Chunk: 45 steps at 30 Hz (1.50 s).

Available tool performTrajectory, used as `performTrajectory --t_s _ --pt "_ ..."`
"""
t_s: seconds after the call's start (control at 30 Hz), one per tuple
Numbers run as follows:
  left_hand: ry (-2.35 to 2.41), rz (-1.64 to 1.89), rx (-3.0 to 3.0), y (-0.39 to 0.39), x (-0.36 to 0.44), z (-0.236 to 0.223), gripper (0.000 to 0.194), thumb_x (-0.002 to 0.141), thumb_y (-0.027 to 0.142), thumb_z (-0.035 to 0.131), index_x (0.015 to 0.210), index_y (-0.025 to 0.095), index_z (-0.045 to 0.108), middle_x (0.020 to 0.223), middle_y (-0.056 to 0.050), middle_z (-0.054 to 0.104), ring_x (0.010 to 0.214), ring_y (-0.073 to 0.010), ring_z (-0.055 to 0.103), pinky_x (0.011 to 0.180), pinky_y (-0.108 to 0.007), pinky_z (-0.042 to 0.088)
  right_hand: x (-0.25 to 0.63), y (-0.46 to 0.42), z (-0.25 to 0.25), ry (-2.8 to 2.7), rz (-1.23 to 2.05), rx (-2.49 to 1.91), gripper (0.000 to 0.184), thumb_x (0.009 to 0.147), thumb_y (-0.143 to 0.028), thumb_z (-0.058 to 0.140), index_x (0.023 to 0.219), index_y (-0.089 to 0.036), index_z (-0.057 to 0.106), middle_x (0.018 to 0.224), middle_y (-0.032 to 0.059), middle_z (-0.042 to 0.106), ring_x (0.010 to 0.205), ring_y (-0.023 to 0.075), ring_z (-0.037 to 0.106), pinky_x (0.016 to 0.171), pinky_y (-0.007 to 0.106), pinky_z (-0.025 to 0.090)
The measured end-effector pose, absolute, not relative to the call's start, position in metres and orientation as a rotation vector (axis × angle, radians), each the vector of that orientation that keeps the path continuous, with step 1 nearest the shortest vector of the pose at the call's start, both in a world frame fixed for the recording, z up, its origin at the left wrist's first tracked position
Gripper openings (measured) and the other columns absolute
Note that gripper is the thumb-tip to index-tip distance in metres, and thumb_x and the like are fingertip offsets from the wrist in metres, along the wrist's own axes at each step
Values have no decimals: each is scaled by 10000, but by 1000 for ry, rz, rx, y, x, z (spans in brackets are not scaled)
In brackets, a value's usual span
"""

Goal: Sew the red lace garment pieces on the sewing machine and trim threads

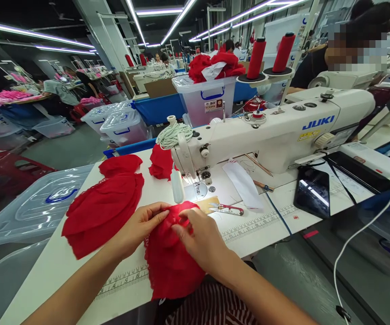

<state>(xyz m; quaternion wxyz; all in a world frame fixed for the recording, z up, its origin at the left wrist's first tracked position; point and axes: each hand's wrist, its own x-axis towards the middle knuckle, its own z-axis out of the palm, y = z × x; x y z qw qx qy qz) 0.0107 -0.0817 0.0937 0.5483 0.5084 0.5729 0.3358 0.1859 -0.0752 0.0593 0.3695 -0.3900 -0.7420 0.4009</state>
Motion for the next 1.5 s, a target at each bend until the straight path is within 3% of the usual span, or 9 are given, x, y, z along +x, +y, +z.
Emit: performTrajectory --t_s 0.1,0.17,0.4,0.57,0.87,1.07,1.27,1.37,1.5 --pt "1239 805 1072 -95 24 100 400 833 430 564 1148 184 568 896 -54 676 799 -184 633 761 -316 510 182 -83 60 -1683 1507 -833 392 741 -306 704 1092 -208 561 937 25 652 839 181 602 709 288 479" --pt "1312 906 1097 -100 26 104 461 850 455 530 1233 206 477 847 -35 643 733 -175 630 684 -317 534 181 -82 57 -1434 1657 -770 267 775 -322 660 1009 -204 605 917 19 655 858 177 597 752 295 470" --pt "1218 824 1323 -73 6 90 351 753 393 684 1047 220 598 1050 -64 587 940 -198 560 625 -237 491 196 -63 57 -937 2073 -730 255 711 -322 679 907 -165 636 647 -23 586 532 88 477 525 208 369" --pt "1141 738 1159 -54 24 77 268 696 361 745 672 141 595 571 46 506 508 -70 436 481 -185 362 206 -42 59 -1412 1610 -958 237 791 -402 576 724 -177 542 642 -27 530 619 127 494 584 245 395" --pt "1015 705 1066 -45 40 58 277 817 428 614 838 158 669 729 1 641 693 -138 588 719 -265 484 209 -20 47 -1615 1083 -1157 259 796 -261 481 586 -217 335 570 -53 377 576 121 352 562 257 298" --pt "1005 717 1019 -44 37 56 334 807 472 611 888 157 689 825 -23 669 745 -159 602 726 -269 490 210 -22 49 -1638 1044 -1158 176 828 -237 462 655 -211 440 627 -31 492 615 134 437 608 264 346" --pt "1066 746 973 -46 41 59 298 750 432 687 674 154 612 597 33 551 557 -92 498 589 -222 452 208 -23 51 -1677 1021 -1160 172 854 -235 471 688 -205 503 643 -23 529 625 137 469 617 272 369" --pt "1150 816 933 -45 42 65 288 714 411 716 676 150 600 578 37 531 518 -83 479 505 -199 435 211 -25 52 -1686 1207 -1089 85 817 -267 570 841 -189 592 793 2 630 746 162 555 682 279 417" --pt "1331 1053 761 -56 14 84 256 646 367 754 758 183 615 665 40 543 556 -92 496 438 -173 432 223 -26 49 -1635 1643 -923 269 703 -258 700 945 -181 611 888 19 660 817 178 599 695 271 453"
